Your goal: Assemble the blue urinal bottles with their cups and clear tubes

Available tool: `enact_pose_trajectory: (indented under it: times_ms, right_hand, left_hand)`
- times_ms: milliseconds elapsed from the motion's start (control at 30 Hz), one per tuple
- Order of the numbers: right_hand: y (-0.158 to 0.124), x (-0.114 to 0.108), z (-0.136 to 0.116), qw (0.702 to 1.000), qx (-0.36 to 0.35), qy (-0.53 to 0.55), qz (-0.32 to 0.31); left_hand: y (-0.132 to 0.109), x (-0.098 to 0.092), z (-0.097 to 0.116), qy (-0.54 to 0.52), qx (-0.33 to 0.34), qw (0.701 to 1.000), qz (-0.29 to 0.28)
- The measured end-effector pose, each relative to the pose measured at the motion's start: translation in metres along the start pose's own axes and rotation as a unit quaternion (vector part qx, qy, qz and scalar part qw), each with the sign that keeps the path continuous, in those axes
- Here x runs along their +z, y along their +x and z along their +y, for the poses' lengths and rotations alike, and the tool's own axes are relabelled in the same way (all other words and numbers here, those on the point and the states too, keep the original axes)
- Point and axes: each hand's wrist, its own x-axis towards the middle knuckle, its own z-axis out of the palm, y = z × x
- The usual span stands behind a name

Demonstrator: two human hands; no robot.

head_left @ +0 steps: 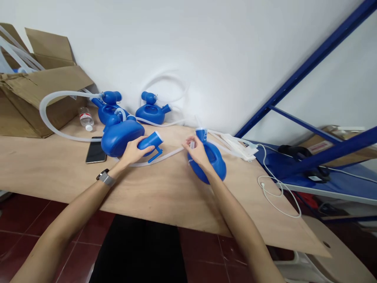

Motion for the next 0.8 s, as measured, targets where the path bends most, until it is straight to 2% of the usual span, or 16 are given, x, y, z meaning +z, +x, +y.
enact_pose_trajectory:
  times_ms: [100,200,300,533,733,800]
  right_hand:
    - [-0.009,0.01,-0.005,0.987,-0.065,-0.138,-0.044]
    - [-0.014,0.025,-0.018,0.984,-0.131,-0.114,-0.049]
    - [-0.012,0.033,-0.028,0.975,-0.179,-0.068,-0.111]
    - [-0.007,0.021,-0.028,0.95,-0.201,-0.022,-0.237]
    - [-0.008,0.008,-0.043,0.933,-0.19,-0.002,-0.305]
    - [-0.008,0.0,-0.046,0.938,-0.17,0.004,-0.303]
  left_hand:
    - [-0.001,0.002,0.003,0.008,0.045,0.998,-0.041]
    - [-0.004,0.007,0.006,0.019,0.077,0.994,-0.069]
    - [-0.007,0.011,0.006,0.019,0.092,0.993,-0.077]
    - [-0.006,0.01,0.008,-0.003,0.11,0.984,-0.138]
    - [-0.004,0.009,0.014,-0.028,0.117,0.973,-0.196]
    - [-0.003,0.003,0.011,-0.031,0.116,0.971,-0.208]
